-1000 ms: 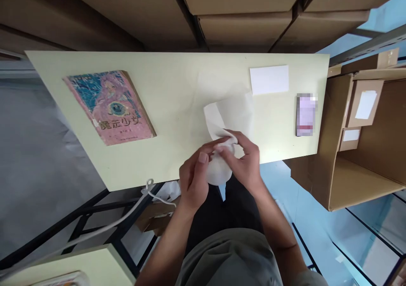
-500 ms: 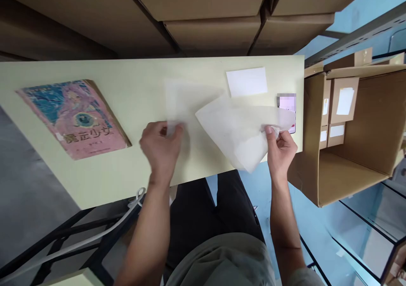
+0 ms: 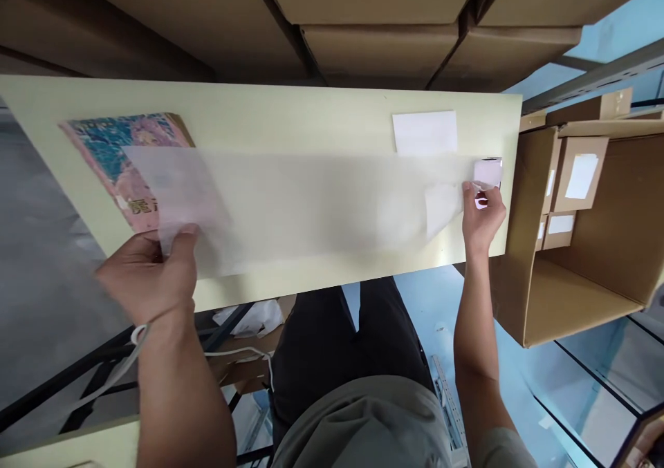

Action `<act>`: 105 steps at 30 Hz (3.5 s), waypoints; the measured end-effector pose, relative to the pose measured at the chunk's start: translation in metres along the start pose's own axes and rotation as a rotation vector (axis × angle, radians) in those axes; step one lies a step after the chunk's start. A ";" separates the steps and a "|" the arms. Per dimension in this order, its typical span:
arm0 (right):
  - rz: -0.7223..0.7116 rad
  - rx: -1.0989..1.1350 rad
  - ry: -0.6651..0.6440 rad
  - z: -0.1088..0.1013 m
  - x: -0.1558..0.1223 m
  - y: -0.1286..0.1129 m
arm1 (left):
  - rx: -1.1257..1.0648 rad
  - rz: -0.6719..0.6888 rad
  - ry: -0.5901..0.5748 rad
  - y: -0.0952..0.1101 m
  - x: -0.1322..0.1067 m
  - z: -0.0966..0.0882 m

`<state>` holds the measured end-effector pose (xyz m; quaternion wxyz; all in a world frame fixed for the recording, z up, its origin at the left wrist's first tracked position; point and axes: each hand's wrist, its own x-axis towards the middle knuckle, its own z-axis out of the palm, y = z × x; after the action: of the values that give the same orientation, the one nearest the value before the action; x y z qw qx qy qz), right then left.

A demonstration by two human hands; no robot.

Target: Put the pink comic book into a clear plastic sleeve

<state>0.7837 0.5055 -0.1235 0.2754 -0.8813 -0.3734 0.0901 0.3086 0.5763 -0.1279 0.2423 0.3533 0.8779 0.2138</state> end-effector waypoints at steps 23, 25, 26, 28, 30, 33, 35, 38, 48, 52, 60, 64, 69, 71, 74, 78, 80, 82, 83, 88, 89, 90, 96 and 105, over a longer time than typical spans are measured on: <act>-0.438 0.215 -0.787 0.158 -0.206 -0.220 | -0.131 -0.057 0.046 -0.048 0.035 -0.021; -0.414 0.131 -0.793 0.181 -0.221 -0.227 | -0.135 -0.055 0.029 -0.048 0.045 -0.018; -0.399 0.092 -0.786 0.188 -0.226 -0.229 | -0.129 -0.057 0.027 -0.047 0.050 -0.016; -0.385 0.030 -0.765 0.196 -0.230 -0.232 | -0.123 -0.063 0.016 -0.046 0.057 -0.012; -0.401 -0.012 -0.741 0.197 -0.230 -0.231 | -0.170 -0.066 -0.008 -0.045 0.063 -0.009; -0.453 -0.046 -0.703 0.197 -0.230 -0.229 | -0.299 0.010 0.032 -0.046 0.067 -0.010; -0.479 -0.046 -0.688 0.198 -0.230 -0.227 | -0.317 0.143 0.153 -0.048 0.067 -0.019; -0.472 -0.007 -0.680 0.200 -0.229 -0.226 | -0.278 0.403 0.339 -0.047 0.064 -0.043; -0.052 0.619 -0.690 0.130 -0.196 -0.213 | -0.632 0.121 -0.190 -0.033 -0.019 -0.036; -0.039 0.433 -0.548 0.105 -0.184 -0.188 | -0.503 0.119 -0.399 -0.039 -0.056 -0.011; -0.182 0.199 -0.559 0.113 -0.187 -0.158 | -0.109 0.334 -0.377 -0.066 -0.058 -0.001; -0.219 0.158 -0.571 0.115 -0.190 -0.156 | -0.067 0.326 -0.347 -0.070 -0.051 -0.004; -0.269 0.156 -0.561 0.120 -0.190 -0.150 | -0.005 0.229 -0.071 -0.072 -0.030 -0.006; -0.281 0.145 -0.547 0.122 -0.189 -0.148 | 0.019 0.159 -0.048 -0.074 -0.019 -0.004; -0.261 0.132 -0.545 0.123 -0.188 -0.147 | 0.008 0.095 -0.082 -0.075 -0.008 -0.003; -0.225 0.131 -0.575 0.123 -0.186 -0.149 | -0.141 0.107 -0.114 -0.073 -0.011 -0.011; -0.229 0.129 -0.577 0.123 -0.185 -0.150 | -0.223 0.148 -0.177 -0.067 -0.022 -0.016; -0.236 0.126 -0.574 0.123 -0.185 -0.150 | -0.266 0.249 -0.276 -0.059 -0.036 -0.015; -0.239 0.127 -0.575 0.123 -0.184 -0.149 | -0.268 0.309 -0.329 -0.053 -0.044 -0.012; -0.249 0.158 -0.613 0.122 -0.183 -0.147 | -0.166 0.441 -0.436 -0.033 -0.071 0.018; -0.254 0.165 -0.622 0.122 -0.183 -0.147 | -0.143 0.440 -0.422 -0.032 -0.074 0.023; -0.260 0.170 -0.627 0.122 -0.183 -0.146 | -0.125 0.436 -0.410 -0.031 -0.076 0.027; -0.319 0.187 -0.588 0.130 -0.186 -0.138 | -0.070 0.320 -0.362 -0.032 -0.076 0.026; -0.352 0.139 -0.615 0.126 -0.192 -0.137 | -0.068 0.118 -0.132 -0.039 -0.074 0.034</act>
<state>0.5192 0.5003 -0.1620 0.2208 -0.7142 -0.5778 0.3276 0.3550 0.5037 -0.1555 0.2984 0.4093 0.8300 0.2336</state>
